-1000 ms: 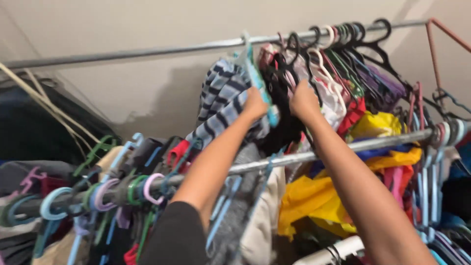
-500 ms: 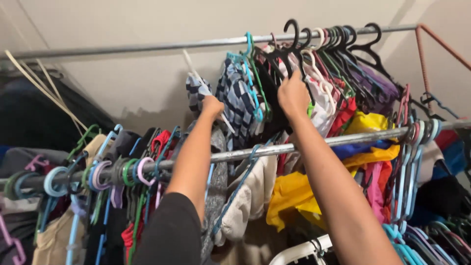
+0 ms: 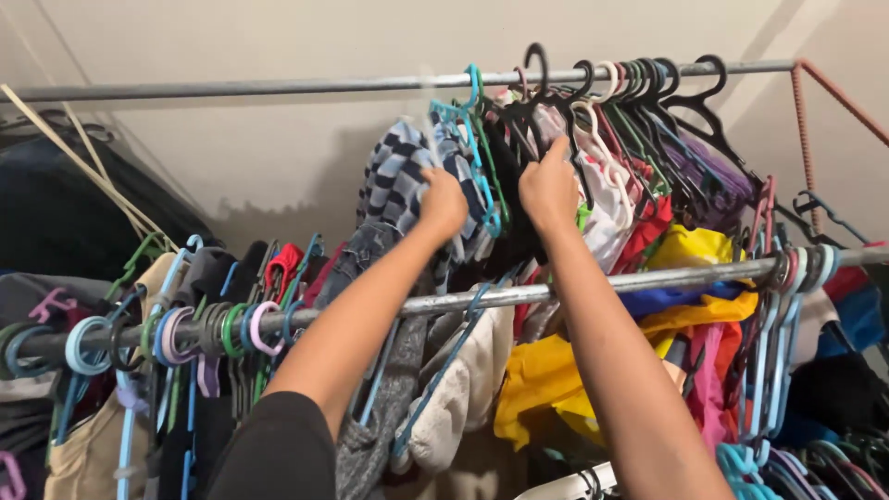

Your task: Organizing clothes on hangers along storage racks inside a room.

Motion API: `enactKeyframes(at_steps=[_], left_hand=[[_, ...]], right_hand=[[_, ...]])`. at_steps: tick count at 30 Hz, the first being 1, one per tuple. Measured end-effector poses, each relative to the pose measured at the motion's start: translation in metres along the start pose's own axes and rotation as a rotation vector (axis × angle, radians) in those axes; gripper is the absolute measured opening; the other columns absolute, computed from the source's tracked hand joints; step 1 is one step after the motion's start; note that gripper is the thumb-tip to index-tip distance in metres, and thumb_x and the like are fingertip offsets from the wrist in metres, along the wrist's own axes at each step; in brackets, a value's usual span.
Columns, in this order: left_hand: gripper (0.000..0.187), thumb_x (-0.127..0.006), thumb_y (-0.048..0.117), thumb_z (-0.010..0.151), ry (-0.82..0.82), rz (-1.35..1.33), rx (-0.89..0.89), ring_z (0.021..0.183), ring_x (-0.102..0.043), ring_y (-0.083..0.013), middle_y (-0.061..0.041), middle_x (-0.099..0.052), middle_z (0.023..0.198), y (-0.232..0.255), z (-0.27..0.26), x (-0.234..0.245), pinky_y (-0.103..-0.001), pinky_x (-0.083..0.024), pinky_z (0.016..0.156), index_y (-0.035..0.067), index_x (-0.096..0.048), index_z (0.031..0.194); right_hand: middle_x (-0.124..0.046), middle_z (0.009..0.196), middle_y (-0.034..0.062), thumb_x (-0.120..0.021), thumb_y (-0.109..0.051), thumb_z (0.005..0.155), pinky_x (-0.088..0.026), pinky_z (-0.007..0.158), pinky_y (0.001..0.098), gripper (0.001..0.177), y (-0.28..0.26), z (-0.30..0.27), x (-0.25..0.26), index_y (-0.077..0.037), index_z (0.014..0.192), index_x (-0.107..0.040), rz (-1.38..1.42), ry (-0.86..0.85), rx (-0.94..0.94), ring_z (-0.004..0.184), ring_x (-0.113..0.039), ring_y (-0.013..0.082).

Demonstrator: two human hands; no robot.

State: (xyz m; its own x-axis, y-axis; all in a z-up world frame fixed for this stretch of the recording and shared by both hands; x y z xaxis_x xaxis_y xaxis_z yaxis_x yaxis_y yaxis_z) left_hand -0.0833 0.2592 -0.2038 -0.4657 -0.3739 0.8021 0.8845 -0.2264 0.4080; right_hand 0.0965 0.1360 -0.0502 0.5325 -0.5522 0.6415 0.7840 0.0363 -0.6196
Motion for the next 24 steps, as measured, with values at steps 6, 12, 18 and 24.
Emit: enactKeyframes(at_steps=[6, 12, 18, 24], left_hand=[[0.064, -0.071, 0.005, 0.081, -0.155, -0.084, 0.329, 0.112, -0.065, -0.0477, -0.035, -0.048, 0.133, -0.031, 0.041, 0.03, -0.049, -0.057, 0.092, -0.012, -0.035, 0.131], [0.088, -0.081, 0.026, 0.084, -0.32, -0.125, 0.218, 0.122, -0.056, -0.052, -0.037, -0.037, 0.144, -0.081, 0.042, 0.001, -0.05, -0.052, 0.099, -0.01, -0.025, 0.141], [0.069, -0.067, 0.055, 0.094, -0.433, 0.134, -0.07, 0.122, -0.063, -0.0437, -0.033, -0.065, 0.127, -0.091, 0.037, 0.006, -0.047, -0.052, 0.105, -0.009, -0.066, 0.12], [0.057, -0.071, 0.052, 0.088, -0.586, 0.136, -0.154, 0.104, -0.07, -0.0429, -0.027, -0.071, 0.11, -0.086, 0.038, 0.018, -0.05, -0.056, 0.091, -0.004, -0.074, 0.103]], right_hand=[[-0.069, 0.101, 0.0346, -0.053, -0.02, 0.097, -0.049, 0.086, 0.0619, 0.029, 0.013, 0.002, -0.012, -0.006, 0.122, -0.053, 0.033, 0.01, -0.01, 0.096, -0.065, 0.055], [-0.07, 0.095, 0.0314, -0.051, -0.02, 0.098, -0.049, 0.077, 0.0635, 0.038, 0.003, 0.001, 0.031, -0.012, 0.135, -0.051, -0.205, -0.043, 0.06, 0.089, -0.067, 0.0532], [-0.069, 0.101, 0.0315, -0.051, -0.023, 0.106, -0.05, 0.077, 0.0613, 0.033, 0.02, 0.009, 0.05, -0.012, 0.136, -0.049, 0.006, 0.032, 0.279, 0.092, -0.066, 0.0532], [-0.072, 0.093, 0.0269, -0.048, -0.03, 0.107, -0.051, 0.075, 0.0621, 0.044, 0.019, 0.067, 0.11, -0.017, 0.149, -0.047, -0.654, -0.163, 0.44, 0.082, -0.07, 0.0479]])
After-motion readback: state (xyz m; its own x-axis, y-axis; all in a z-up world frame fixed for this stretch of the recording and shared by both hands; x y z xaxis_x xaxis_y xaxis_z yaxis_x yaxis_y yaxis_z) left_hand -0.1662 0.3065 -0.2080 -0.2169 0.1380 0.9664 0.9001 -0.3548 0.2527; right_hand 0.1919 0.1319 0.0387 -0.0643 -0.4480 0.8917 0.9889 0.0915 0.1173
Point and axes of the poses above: each hand's wrist, its own z-axis towards the middle knuckle, its own x-axis out of the back of the hand, y = z × x, the point moved 1 cm from there along z, towards the middle knuckle
